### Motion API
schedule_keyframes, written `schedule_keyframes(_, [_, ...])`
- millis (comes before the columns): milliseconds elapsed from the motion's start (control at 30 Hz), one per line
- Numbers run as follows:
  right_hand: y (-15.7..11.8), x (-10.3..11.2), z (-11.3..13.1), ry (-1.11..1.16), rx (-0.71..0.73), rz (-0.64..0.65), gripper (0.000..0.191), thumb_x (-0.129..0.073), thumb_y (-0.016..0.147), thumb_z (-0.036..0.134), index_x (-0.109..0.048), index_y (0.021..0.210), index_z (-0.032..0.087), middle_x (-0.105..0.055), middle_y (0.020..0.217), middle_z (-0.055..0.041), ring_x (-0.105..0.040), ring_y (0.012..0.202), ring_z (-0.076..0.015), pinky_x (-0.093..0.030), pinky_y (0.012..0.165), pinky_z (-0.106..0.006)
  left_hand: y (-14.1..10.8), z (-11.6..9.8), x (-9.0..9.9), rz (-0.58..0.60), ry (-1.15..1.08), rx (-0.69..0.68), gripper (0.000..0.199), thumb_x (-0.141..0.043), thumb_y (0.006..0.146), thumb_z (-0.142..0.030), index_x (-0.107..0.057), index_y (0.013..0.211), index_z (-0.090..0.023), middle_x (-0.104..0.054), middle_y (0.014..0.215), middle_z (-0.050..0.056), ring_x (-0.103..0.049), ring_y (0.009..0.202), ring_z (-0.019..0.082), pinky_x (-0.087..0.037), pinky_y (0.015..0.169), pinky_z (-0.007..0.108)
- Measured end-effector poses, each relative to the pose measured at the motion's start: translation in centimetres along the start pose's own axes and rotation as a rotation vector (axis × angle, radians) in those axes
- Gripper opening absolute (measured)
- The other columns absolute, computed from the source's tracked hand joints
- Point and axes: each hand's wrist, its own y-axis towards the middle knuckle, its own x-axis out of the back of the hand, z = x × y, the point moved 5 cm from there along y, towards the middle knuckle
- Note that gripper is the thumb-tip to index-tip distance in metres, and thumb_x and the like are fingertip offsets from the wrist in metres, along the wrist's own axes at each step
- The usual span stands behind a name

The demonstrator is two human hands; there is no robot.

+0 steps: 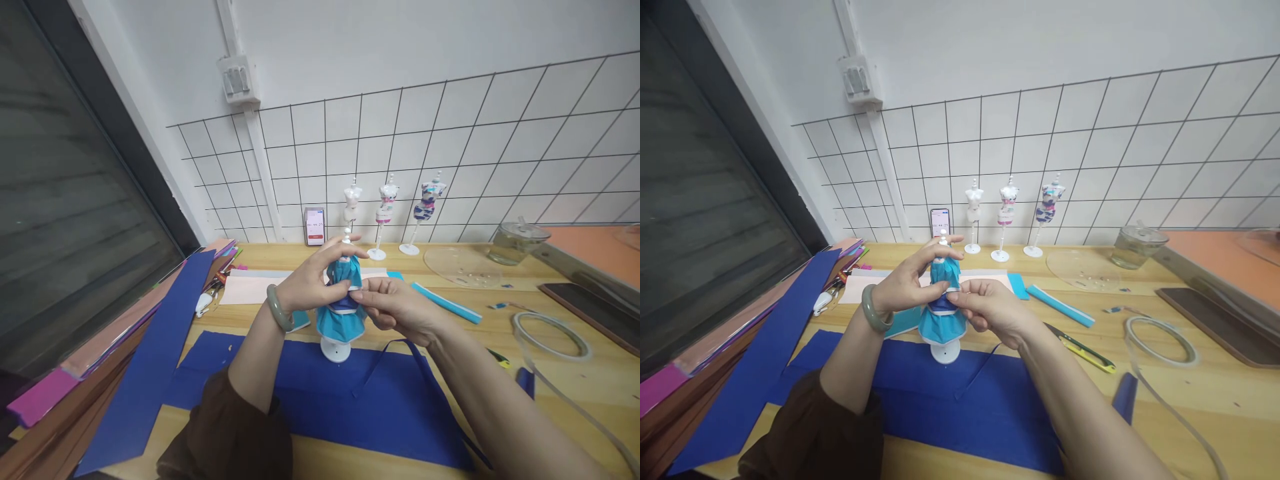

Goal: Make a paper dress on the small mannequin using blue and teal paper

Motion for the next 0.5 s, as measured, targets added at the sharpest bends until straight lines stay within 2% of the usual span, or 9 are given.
schedule_keyframes(67, [-0.4, 0.7, 0.5, -0.121, 0.018, -0.028, 0.035, -0.074, 0.067, 0.043, -0.051, 0.064, 0.017, -0.043, 0.046, 0.0084, -0.028, 0.036, -0.0023, -0.017, 0.038, -0.02, 0.0, 0.1, 0.0, -0.009, 0.003, 0.014, 0.046, -0.055, 0.071, -0.007, -0.052, 0.114, -0.024, -0.042, 0.137, 0.009, -0.03, 0.134, 0.027, -0.033, 0.104, 0.045])
schedule_keyframes(233, [-1.3, 2.1, 2.2, -0.396, 0.205, -0.264, 0.034, -0.071, 0.068, 0.047, -0.052, 0.072, 0.019, -0.049, 0.056, 0.006, -0.039, 0.045, -0.0066, -0.031, 0.044, -0.021, 0.0, 0.1, -0.1, -0.003, 0.003, 0.026, 0.047, -0.055, 0.071, -0.007, -0.052, 0.114, -0.024, -0.043, 0.135, 0.008, -0.03, 0.134, 0.026, -0.035, 0.103, 0.043])
schedule_keyframes(400, [-1.3, 0.7, 2.5, -0.538, 0.341, -0.227, 0.027, -0.065, 0.076, 0.044, -0.055, 0.081, 0.02, -0.056, 0.071, 0.0008, -0.047, 0.056, -0.0105, -0.038, 0.05, -0.024, 0.1, 0.1, -0.1, -0.012, 0.013, 0.013, 0.047, -0.057, 0.071, -0.008, -0.051, 0.114, -0.024, -0.044, 0.135, 0.009, -0.032, 0.133, 0.027, -0.033, 0.104, 0.044])
schedule_keyframes(500, [-1.6, 0.2, 2.7, -0.675, 0.428, -0.305, 0.021, -0.054, 0.084, 0.041, -0.052, 0.078, 0.02, -0.056, 0.067, 0.0004, -0.047, 0.054, -0.0112, -0.035, 0.049, -0.024, 0.0, 0.2, 0.0, -0.007, 0.011, 0.02, 0.047, -0.057, 0.071, -0.007, -0.05, 0.115, -0.024, -0.042, 0.136, 0.009, -0.033, 0.133, 0.026, -0.034, 0.103, 0.042])
